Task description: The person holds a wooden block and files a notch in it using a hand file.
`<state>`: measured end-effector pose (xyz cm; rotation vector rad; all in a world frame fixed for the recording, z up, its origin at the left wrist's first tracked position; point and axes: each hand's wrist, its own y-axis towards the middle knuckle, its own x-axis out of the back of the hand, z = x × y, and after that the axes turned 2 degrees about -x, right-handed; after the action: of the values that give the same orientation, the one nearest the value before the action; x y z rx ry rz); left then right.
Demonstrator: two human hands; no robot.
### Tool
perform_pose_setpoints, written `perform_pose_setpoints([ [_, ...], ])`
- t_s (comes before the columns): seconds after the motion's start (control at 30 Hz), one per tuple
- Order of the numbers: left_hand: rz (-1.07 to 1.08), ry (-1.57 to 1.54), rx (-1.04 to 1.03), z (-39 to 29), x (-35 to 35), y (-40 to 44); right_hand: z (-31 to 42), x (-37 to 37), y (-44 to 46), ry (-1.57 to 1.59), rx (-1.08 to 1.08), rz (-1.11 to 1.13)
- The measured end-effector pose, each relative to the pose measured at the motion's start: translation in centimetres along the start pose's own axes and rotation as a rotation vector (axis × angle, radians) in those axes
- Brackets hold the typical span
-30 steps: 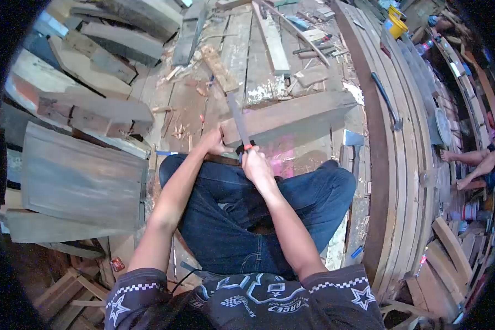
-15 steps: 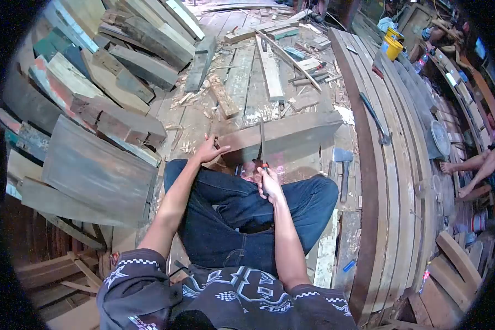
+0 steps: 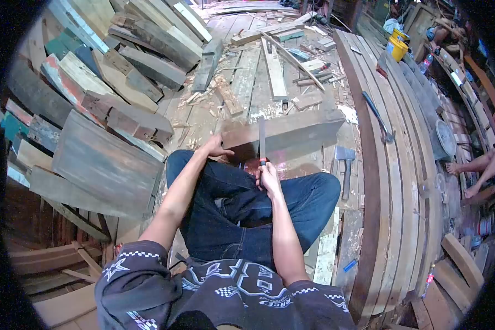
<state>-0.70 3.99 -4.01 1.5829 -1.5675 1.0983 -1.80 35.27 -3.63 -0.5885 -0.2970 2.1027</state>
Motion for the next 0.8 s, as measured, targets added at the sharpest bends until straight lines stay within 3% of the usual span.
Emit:
perform_pose_setpoints([
  [0.1, 0.026, 0.110, 0.097, -0.2, 0.0, 0.1, -0.6, -0.5, 0.3, -0.054, 0.109, -0.048],
  [0.17, -0.065, -0.055, 0.033, 2.7, -1.9, 1.0, -0.6, -0.7, 0.3, 0.014, 0.103, -0.058],
  [0.23, -0.139, -0.130, 0.015, 1.2, -0.9, -0.4, -0.4, -1.2, 0.1, 0.015, 0.108, -0.061],
  [0.37, -0.076, -0.245, 0.041, 0.4, 0.2, -1.4, -0.3, -1.8, 0.1, -0.097, 0.169, -0.064],
  [0.4, -0.042, -0.220, 0.043, 0.3, 0.4, -1.5, -0.3, -1.8, 0.3, -0.199, 0.167, -0.105],
  [0.5, -0.026, -0.175, 0.021, 1.2, 0.5, -1.1, -3.9, -0.4, 3.2, -0.729, 0.578, -0.353],
  [0.57, -0.115, -0.193, -0.031, 2.0, -0.5, -0.8, -1.6, -1.9, 1.1, -0.851, 0.520, -0.411],
  [0.63, -0.066, -0.193, -0.003, 1.2, 0.4, -1.4, 0.6, -3.5, -1.1, -0.845, 0.376, -0.379],
  [0.77, -0.039, -0.334, -0.032, 4.3, -2.5, -0.3, 0.9, -4.1, -3.8, -0.884, 0.596, -0.291],
  [0.8, 0.018, -0.334, 0.001, 4.1, -2.2, -0.1, 1.3, -4.7, -5.0, -0.965, 0.534, -0.299],
])
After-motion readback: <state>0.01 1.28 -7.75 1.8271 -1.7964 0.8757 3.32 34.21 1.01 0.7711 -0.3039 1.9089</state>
